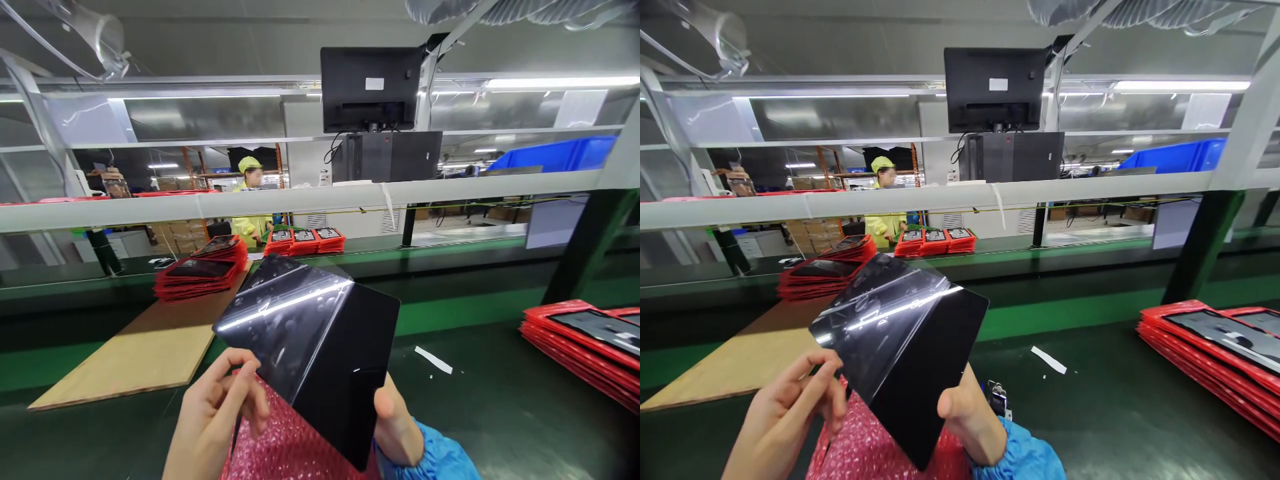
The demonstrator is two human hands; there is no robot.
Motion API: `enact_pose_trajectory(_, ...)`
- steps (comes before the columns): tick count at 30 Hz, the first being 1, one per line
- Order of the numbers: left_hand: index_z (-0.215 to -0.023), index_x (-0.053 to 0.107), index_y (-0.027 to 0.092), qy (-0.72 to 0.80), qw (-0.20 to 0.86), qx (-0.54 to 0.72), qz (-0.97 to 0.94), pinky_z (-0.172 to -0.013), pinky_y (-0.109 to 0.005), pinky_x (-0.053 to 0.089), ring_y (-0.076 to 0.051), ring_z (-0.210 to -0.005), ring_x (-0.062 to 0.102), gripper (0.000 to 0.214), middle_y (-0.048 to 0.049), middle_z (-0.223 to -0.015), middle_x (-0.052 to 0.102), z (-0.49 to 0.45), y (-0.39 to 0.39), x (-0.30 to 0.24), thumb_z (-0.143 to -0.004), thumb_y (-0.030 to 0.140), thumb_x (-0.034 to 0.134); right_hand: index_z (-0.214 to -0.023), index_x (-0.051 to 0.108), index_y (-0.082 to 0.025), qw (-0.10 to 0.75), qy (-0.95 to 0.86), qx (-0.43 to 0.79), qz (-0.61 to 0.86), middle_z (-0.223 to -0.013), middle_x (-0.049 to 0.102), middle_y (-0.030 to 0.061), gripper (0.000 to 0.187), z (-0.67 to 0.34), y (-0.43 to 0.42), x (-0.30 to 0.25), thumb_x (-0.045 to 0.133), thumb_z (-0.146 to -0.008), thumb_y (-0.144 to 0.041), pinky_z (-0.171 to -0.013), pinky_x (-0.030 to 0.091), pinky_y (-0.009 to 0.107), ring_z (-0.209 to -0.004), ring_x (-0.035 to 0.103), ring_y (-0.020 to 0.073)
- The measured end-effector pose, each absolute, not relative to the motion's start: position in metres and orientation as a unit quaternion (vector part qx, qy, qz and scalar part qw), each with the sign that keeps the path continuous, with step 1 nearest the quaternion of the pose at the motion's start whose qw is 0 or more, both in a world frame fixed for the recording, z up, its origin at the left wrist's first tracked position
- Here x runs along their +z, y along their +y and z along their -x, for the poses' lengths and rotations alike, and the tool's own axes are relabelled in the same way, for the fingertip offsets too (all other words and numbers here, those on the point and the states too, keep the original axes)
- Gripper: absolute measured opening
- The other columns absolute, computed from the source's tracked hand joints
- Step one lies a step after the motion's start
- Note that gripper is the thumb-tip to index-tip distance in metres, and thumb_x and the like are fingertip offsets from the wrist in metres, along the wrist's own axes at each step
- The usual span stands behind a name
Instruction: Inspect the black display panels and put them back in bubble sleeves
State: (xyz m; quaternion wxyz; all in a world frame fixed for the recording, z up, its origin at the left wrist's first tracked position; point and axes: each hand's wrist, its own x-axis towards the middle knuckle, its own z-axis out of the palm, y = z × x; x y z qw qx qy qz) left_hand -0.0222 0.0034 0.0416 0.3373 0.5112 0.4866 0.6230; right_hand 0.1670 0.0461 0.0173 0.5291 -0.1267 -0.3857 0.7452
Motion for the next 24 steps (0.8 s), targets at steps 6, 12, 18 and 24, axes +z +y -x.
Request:
enact_pose_trajectory(6, -0.081, 0.057, 0.021, 0.436, 0.481, 0.642, -0.408, -0.064, -0.027, 0.056, -0.014, -0.063, 0.062, 0.023, 0.0018, -0.072, 0.062, 0.036, 0.016, 0.041, -0.073, 0.038, 0.071, -0.113, 0.067, -0.021, 0.546, -0.36, 0.744, 0.135, -0.107, 0.072, 0.0121, 0.075, -0.169, 0.041, 0.007, 0.077, -0.053, -0.065, -0.099, 0.043, 0.048, -0.116, 0.057, 0.0347)
enact_pose_trajectory(12, -0.084, 0.063, 0.024, 0.281, 0.427, 0.849, -0.133, -0.076, -0.023, 0.054, -0.015, -0.091, 0.061, 0.007, 0.0021, -0.094, 0.063, 0.02, 0.017, 0.049, -0.079, 0.028, 0.062, -0.117, 0.061, -0.022, 0.536, -0.326, 0.757, 0.182, -0.112, 0.07, 0.0114, 0.066, -0.15, 0.043, 0.006, 0.068, -0.067, -0.064, -0.097, 0.044, 0.048, -0.111, 0.061, 0.032)
enact_pose_trajectory(18, -0.084, 0.062, 0.026, 0.256, 0.305, 0.905, -0.148, -0.073, -0.027, 0.058, -0.015, -0.088, 0.062, 0.006, 0.0037, -0.091, 0.062, 0.017, 0.007, 0.05, -0.08, 0.03, 0.064, -0.137, 0.038, -0.025, 0.546, -0.467, 0.675, 0.17, -0.12, 0.064, 0.0077, 0.086, -0.136, 0.028, 0.024, 0.082, -0.063, -0.027, -0.098, 0.042, 0.043, -0.111, 0.059, 0.0293)
enact_pose_trajectory(24, -0.08, 0.059, 0.026, 0.271, 0.287, 0.907, -0.149, -0.065, -0.029, 0.06, -0.018, -0.082, 0.064, 0.007, 0.0023, -0.09, 0.065, 0.018, -0.001, 0.05, -0.08, 0.032, 0.061, -0.145, 0.022, -0.032, 0.515, -0.484, 0.671, 0.223, -0.115, 0.064, 0.006, 0.098, -0.138, 0.02, 0.026, 0.077, -0.066, -0.016, -0.089, 0.05, 0.047, -0.097, 0.064, 0.0275)
